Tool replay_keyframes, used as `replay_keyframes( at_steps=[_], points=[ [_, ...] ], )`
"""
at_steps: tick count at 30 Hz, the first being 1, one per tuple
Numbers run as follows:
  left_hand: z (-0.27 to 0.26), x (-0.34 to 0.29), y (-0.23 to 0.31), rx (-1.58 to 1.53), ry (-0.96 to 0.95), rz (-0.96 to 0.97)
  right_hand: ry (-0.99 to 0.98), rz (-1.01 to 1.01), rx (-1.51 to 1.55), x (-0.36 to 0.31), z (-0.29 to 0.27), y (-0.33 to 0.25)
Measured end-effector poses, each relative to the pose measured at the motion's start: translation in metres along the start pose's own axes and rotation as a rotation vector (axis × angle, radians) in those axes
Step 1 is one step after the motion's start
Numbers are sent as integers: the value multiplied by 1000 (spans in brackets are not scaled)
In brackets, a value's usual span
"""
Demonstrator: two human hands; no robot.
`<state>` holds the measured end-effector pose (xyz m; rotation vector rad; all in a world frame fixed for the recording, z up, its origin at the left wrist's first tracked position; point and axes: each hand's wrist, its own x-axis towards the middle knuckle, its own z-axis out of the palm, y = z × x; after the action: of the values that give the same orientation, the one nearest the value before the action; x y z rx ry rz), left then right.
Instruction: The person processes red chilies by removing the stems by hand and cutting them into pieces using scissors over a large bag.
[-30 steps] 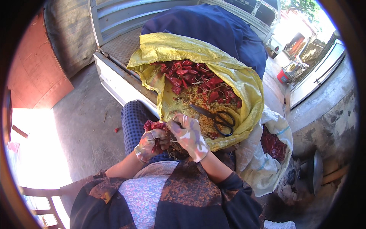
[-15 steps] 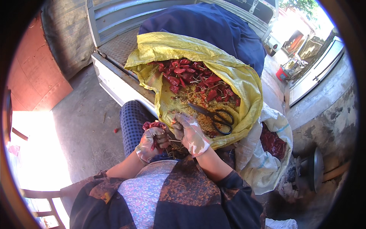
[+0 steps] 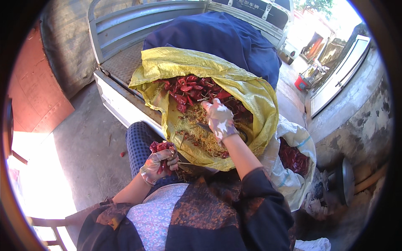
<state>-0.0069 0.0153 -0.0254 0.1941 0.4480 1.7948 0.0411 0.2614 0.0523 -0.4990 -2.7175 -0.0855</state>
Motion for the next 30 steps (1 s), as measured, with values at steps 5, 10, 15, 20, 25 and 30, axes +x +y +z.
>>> replay_keyframes(
  at_steps=[5,10,15,20,25,30],
  points=[
    [-1,-3,5,-14,-35,43,-93,155,24,33,22,12],
    [-7,3,5,-60,-74,43,-48,152,555,22,3,26],
    [-11,5,0,-126,-55,15,127,59,1157,17,33,59],
    [-14,3,-1,-113,-20,22,-53,-10,302,5,3,34],
    [-17,5,-4,-114,-15,-3,-179,116,373,8,11,37],
    [-14,4,-2,-104,-11,21,-117,-41,-204,15,13,17]
  ],
)
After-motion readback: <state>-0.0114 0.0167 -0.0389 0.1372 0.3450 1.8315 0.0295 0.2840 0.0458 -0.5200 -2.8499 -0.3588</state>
